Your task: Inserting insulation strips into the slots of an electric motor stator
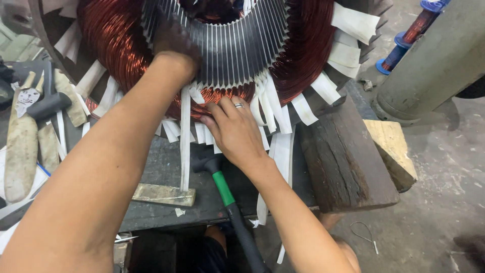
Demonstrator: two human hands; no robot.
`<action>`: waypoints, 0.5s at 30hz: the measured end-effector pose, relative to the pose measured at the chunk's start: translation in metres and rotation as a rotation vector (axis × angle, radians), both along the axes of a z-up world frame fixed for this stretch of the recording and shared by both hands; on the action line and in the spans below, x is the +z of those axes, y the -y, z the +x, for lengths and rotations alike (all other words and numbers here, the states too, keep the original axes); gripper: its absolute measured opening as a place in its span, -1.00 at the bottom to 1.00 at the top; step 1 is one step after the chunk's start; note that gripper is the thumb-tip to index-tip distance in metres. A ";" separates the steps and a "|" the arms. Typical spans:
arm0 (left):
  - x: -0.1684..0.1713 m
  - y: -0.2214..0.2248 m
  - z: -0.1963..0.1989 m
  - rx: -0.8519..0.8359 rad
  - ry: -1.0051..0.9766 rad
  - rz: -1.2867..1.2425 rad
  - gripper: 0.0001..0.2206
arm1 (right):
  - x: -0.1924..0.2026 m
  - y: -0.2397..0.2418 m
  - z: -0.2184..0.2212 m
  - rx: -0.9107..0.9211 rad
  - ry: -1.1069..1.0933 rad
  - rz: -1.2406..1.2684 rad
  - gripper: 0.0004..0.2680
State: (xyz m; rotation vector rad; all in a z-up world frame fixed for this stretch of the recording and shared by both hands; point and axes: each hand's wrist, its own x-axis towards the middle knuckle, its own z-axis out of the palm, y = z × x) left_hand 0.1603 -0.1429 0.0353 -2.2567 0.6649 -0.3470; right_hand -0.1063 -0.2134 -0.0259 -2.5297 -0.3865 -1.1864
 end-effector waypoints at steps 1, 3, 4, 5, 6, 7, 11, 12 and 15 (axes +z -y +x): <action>0.010 -0.002 -0.017 0.000 0.002 0.001 -0.37 | 0.000 -0.004 0.001 0.000 0.002 0.001 -0.78; 0.031 -0.005 -0.049 0.069 -0.068 0.129 -0.35 | 0.001 -0.012 0.003 -0.179 -0.097 -0.086 -0.71; 0.028 -0.005 -0.043 0.067 -0.063 0.128 -0.35 | 0.000 -0.014 0.007 -0.181 -0.092 -0.085 -0.71; 0.024 -0.004 -0.036 0.050 -0.042 0.091 -0.36 | -0.002 -0.015 0.010 -0.201 -0.030 -0.079 -0.82; 0.019 -0.003 -0.029 0.033 -0.020 0.054 -0.36 | -0.005 -0.017 0.013 -0.220 0.032 -0.072 -0.88; 0.016 0.000 -0.020 0.030 -0.024 0.054 -0.36 | -0.005 -0.019 0.013 -0.223 0.029 -0.073 -0.88; -0.004 0.007 0.042 0.138 -0.062 -0.259 -0.45 | -0.005 -0.028 0.018 -0.183 0.024 0.013 -0.85; -0.009 0.009 0.063 0.232 -0.125 -0.548 -0.41 | -0.006 -0.028 0.019 -0.199 -0.003 0.008 -0.84; 0.027 0.004 0.006 0.082 -0.016 0.084 -0.51 | 0.001 -0.030 0.021 -0.265 -0.034 -0.026 -0.79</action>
